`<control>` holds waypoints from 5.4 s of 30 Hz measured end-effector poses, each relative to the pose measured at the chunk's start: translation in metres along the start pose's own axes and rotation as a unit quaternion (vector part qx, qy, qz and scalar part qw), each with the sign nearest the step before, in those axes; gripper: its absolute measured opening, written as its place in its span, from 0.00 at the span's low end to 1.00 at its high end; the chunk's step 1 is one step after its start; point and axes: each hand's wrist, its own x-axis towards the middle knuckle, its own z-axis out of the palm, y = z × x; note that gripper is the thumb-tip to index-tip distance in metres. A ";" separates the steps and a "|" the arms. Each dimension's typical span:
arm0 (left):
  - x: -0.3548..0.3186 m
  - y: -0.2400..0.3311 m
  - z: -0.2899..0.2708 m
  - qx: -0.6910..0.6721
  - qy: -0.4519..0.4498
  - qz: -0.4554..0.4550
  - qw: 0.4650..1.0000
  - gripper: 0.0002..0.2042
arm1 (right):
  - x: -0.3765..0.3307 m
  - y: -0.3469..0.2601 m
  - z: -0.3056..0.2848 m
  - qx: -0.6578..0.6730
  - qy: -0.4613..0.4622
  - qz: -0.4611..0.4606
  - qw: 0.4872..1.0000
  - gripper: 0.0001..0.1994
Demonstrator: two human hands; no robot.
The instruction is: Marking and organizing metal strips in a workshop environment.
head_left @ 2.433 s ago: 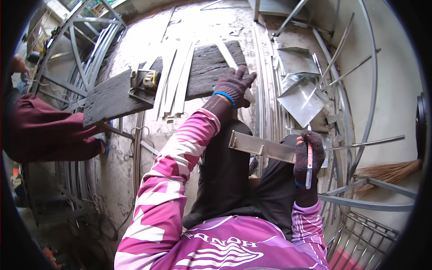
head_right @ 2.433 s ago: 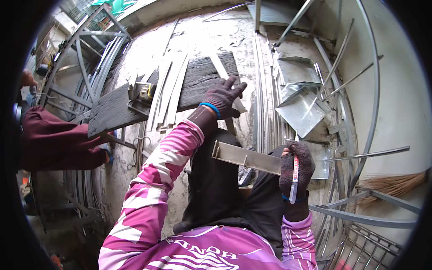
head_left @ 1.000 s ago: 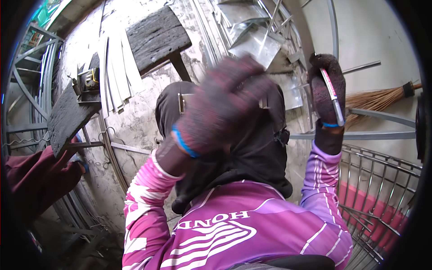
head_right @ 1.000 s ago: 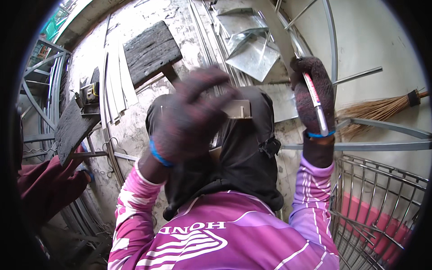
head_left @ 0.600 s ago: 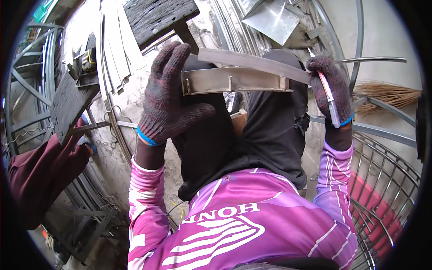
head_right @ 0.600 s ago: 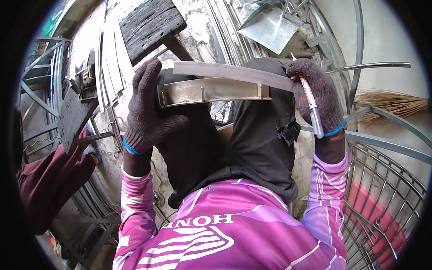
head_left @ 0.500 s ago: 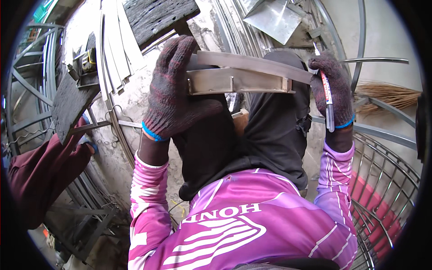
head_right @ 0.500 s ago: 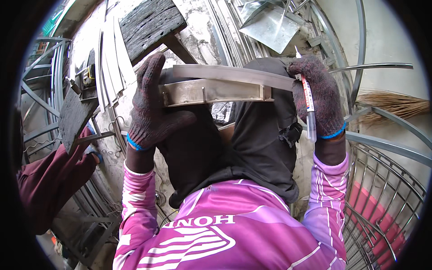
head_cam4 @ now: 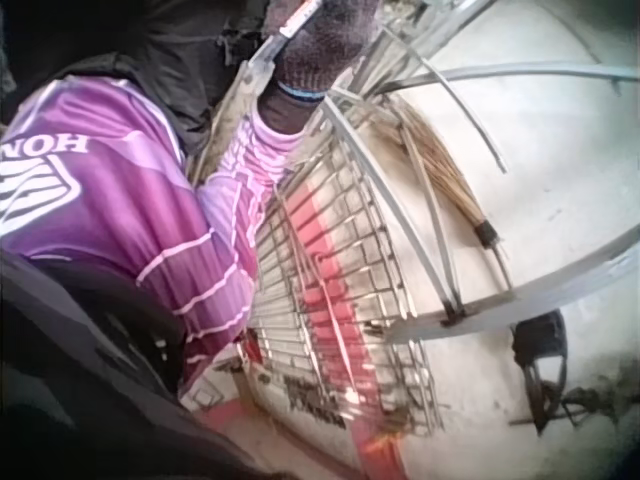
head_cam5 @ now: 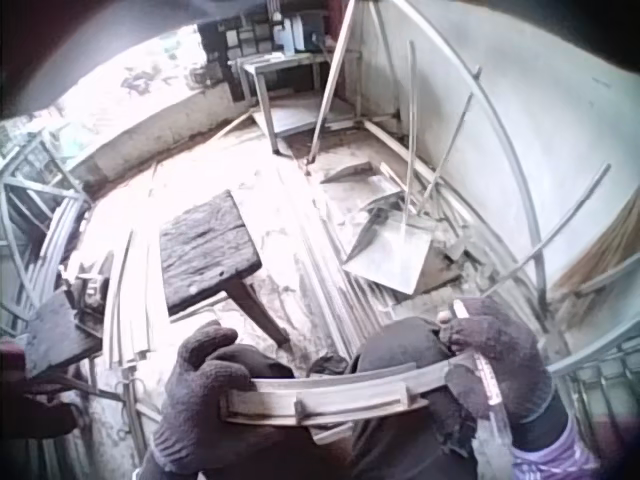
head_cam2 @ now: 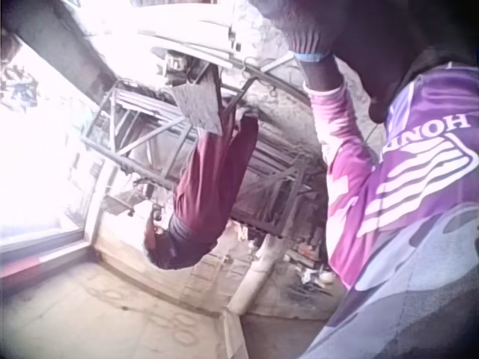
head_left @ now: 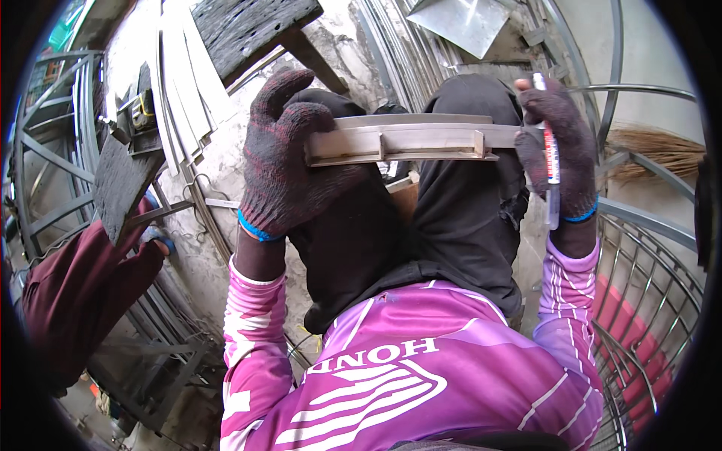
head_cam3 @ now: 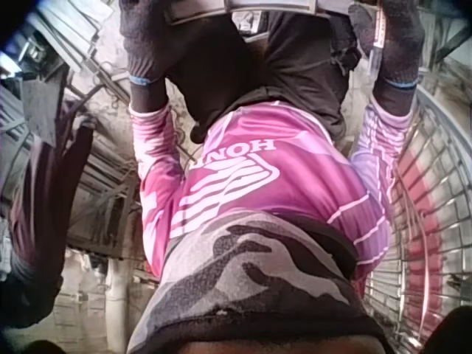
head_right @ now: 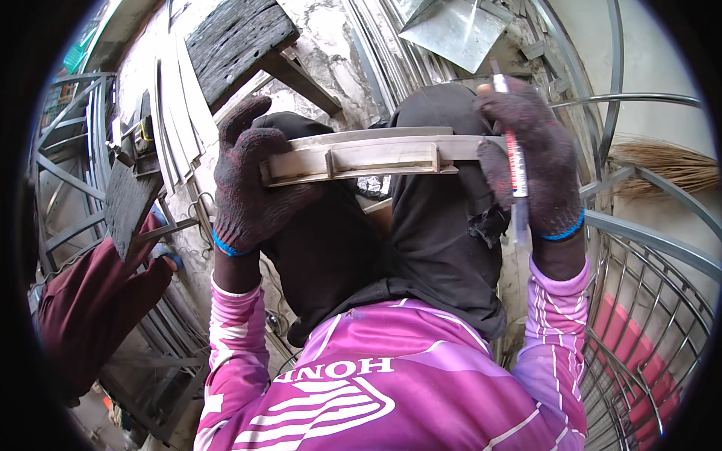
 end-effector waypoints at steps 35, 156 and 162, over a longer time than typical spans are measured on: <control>0.016 -0.008 -0.009 -0.118 -0.073 -0.055 0.989 0.22 | 0.000 0.073 -0.029 0.273 0.076 0.143 0.948 0.34; 0.006 -0.013 0.006 -0.072 0.010 -0.033 0.997 0.30 | 0.101 -0.064 0.110 0.365 -0.146 -0.108 0.913 0.12; 0.005 -0.013 0.007 -0.079 0.012 -0.043 0.996 0.30 | 0.103 -0.062 0.106 0.336 -0.169 -0.130 0.917 0.16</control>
